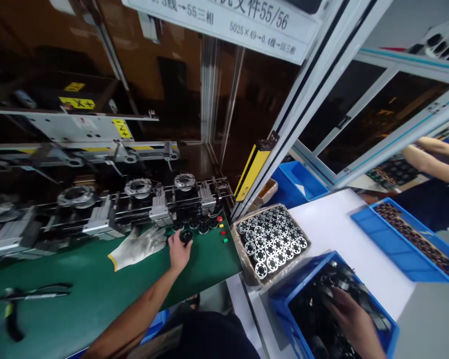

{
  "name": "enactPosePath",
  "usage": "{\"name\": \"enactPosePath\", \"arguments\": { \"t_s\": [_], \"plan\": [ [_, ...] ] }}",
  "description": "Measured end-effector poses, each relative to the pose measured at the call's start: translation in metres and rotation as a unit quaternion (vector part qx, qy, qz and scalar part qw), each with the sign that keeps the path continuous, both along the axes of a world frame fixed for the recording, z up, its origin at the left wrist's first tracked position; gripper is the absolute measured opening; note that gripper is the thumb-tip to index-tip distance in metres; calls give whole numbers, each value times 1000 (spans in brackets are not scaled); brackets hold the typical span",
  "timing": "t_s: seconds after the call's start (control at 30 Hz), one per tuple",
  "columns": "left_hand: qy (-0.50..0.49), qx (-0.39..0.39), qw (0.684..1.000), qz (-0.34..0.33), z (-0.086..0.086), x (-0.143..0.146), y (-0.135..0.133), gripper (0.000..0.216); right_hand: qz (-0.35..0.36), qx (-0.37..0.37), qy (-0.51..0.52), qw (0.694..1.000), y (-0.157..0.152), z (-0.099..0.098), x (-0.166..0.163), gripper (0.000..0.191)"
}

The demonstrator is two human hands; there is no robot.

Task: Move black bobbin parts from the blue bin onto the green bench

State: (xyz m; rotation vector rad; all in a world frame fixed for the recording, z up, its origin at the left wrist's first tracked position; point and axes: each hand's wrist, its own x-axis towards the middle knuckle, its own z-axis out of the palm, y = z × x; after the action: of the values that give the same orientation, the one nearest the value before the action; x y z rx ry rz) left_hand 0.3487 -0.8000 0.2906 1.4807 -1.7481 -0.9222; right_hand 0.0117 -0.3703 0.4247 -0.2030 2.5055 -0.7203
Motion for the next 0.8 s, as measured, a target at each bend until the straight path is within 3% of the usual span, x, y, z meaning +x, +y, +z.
{"name": "enactPosePath", "arguments": {
  "t_s": [0.07, 0.13, 0.2, 0.23, 0.27, 0.3, 0.37, 0.43, 0.5, 0.6, 0.7, 0.8],
  "plan": [
    [29, -32, 999, 29, -4, -1, 2, 66, 48, -98, -106, 988, -60, 2, 57, 96],
    [47, -67, 997, 15, -10, 7, 10, 65, 132, -184, -198, 954, -119, -19, 113, 93],
    [33, -106, 993, -43, -17, 23, 21, 58, 186, -278, -285, 899, -175, -51, 162, 65],
    [15, -129, 988, -80, -20, 33, 28, 52, 199, -280, -294, 892, -203, -67, 182, 41],
    [-5, -153, 981, -120, -21, 43, 35, 45, 170, -254, -306, 902, -229, -79, 198, 20],
    [-21, -176, 971, -158, -22, 53, 42, 40, 84, -217, -329, 915, -255, -88, 211, 25],
    [-47, -207, 949, -234, -22, 67, 53, 31, -13, -177, -343, 922, -299, -96, 224, 37],
    [-67, -217, 925, -304, -20, 72, 60, 29, -46, -183, -339, 922, -328, -94, 224, 49],
    [-79, -206, 903, -370, -20, 64, 60, 29, -24, -194, -301, 933, -341, -88, 216, 55],
    [-90, -162, 883, -431, -24, 35, 48, 33, 64, -163, -207, 963, -331, -79, 202, 53],
    [-94, -134, 885, -435, -30, 2, 30, 41, 145, -140, -121, 972, -292, -70, 199, 46],
    [-85, -144, 882, -440, -32, -25, 14, 48, 180, -129, -105, 969, -236, -61, 207, 41]
  ]
}}
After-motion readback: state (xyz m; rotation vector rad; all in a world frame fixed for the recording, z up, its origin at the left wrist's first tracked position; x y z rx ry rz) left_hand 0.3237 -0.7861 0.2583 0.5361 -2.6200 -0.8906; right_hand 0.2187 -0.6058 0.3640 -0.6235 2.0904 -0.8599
